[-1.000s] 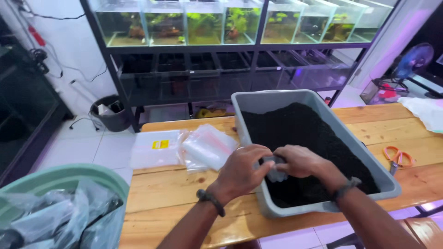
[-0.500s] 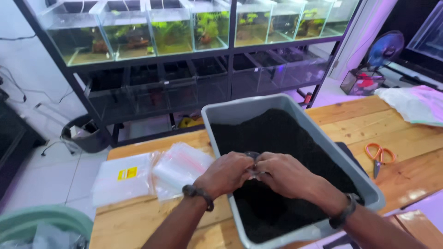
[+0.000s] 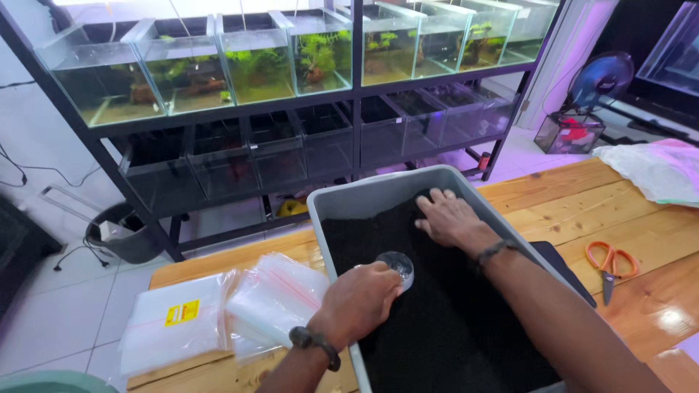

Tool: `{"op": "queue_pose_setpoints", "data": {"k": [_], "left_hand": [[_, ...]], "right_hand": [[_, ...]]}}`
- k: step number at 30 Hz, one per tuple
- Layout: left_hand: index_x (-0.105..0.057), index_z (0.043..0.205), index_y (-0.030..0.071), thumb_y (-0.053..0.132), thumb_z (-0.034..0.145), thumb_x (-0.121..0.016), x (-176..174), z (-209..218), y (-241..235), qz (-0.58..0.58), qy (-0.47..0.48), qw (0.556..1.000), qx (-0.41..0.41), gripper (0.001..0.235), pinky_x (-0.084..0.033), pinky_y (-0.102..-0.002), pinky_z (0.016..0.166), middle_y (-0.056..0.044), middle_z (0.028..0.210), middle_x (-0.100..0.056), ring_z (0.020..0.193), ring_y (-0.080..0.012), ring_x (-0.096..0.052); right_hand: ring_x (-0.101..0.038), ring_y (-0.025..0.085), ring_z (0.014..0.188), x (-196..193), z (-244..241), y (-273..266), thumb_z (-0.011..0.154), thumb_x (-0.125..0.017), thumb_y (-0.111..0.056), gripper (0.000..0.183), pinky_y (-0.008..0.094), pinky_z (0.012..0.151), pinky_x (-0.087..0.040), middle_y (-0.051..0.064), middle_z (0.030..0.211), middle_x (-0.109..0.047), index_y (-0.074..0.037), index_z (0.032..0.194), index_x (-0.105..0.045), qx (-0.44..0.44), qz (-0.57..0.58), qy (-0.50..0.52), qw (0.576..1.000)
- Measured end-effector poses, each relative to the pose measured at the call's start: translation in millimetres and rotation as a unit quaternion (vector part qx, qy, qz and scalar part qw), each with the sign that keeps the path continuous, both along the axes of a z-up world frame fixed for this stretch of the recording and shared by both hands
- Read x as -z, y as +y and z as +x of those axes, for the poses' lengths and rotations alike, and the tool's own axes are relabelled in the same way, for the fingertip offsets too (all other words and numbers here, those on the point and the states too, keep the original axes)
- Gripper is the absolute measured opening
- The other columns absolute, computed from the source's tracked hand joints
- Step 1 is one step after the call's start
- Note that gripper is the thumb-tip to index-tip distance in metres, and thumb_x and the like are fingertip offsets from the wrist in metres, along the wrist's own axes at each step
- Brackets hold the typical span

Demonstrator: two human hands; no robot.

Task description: The person scoops soil from a large container into a plastic bag and then places the bag into a bucket.

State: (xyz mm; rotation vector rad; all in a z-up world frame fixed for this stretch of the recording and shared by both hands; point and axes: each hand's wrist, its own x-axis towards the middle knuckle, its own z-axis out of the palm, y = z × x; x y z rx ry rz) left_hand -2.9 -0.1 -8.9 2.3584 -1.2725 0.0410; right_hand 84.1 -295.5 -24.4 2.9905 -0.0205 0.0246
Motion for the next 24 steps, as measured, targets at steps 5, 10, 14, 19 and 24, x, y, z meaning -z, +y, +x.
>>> {"op": "queue_pose_setpoints", "data": {"k": [5, 10, 14, 19, 24], "left_hand": [[-0.073, 0.091, 0.013, 0.026, 0.110, -0.061, -1.1, 1.4, 0.8, 0.010, 0.020, 1.000, -0.015, 0.026, -0.055, -0.058, 0.073, -0.011, 0.098, -0.073, 0.089, -0.0424, -0.074], [-0.074, 0.094, 0.013, 0.028, 0.113, -0.058, -14.5, -2.9, 0.0, 0.057, 0.063, 0.996, -0.029, 0.029, -0.056, -0.056, 0.075, -0.010, 0.101, -0.072, 0.093, -0.0391, -0.073], [-0.073, 0.091, 0.014, 0.029, 0.111, -0.062, -13.8, -0.7, -0.1, 0.025, 0.052, 0.997, -0.042, 0.028, -0.053, -0.059, 0.074, -0.010, 0.098, -0.072, 0.090, -0.0413, -0.072], [-0.073, 0.089, 0.013, 0.027, 0.110, -0.063, -11.2, 0.9, 0.7, 0.004, 0.056, 0.997, -0.047, 0.027, -0.053, -0.057, 0.071, -0.010, 0.095, -0.071, 0.087, -0.0388, -0.072], [-0.072, 0.087, 0.010, 0.024, 0.109, -0.062, -9.9, 1.4, 1.7, -0.019, 0.049, 0.998, -0.046, 0.028, -0.052, -0.056, 0.076, -0.013, 0.094, -0.071, 0.086, -0.0397, -0.070]], "right_hand": [[-0.062, 0.048, 0.129, 10.6, 36.1, -15.3, 0.111, -0.050, -0.057, 0.052, 0.062, 0.105, -0.054, 0.020, 0.140, -0.060, -0.018, 0.143, -0.057, 0.025, 0.019, 0.023, 0.999], [-0.065, 0.051, 0.126, 22.0, 52.6, -21.1, 0.113, -0.040, -0.060, 0.057, 0.064, 0.106, -0.053, 0.024, 0.140, -0.063, -0.014, 0.139, -0.062, 0.041, 0.034, 0.036, 0.998], [-0.066, 0.049, 0.131, 32.0, 51.9, -18.3, 0.111, -0.042, -0.063, 0.057, 0.062, 0.109, -0.054, 0.020, 0.144, -0.064, -0.019, 0.140, -0.063, 0.057, 0.030, 0.056, 0.996], [-0.067, 0.043, 0.135, 35.1, 39.9, -12.8, 0.112, -0.038, -0.066, 0.063, 0.055, 0.113, -0.052, 0.023, 0.141, -0.068, -0.016, 0.139, -0.065, 0.043, 0.048, 0.117, 0.991], [-0.065, 0.045, 0.136, -2.3, -10.6, 21.6, 0.111, -0.040, -0.061, 0.059, 0.054, 0.112, -0.052, 0.019, 0.148, -0.069, -0.022, 0.142, -0.071, 0.019, 0.075, 0.221, 0.972]]}}
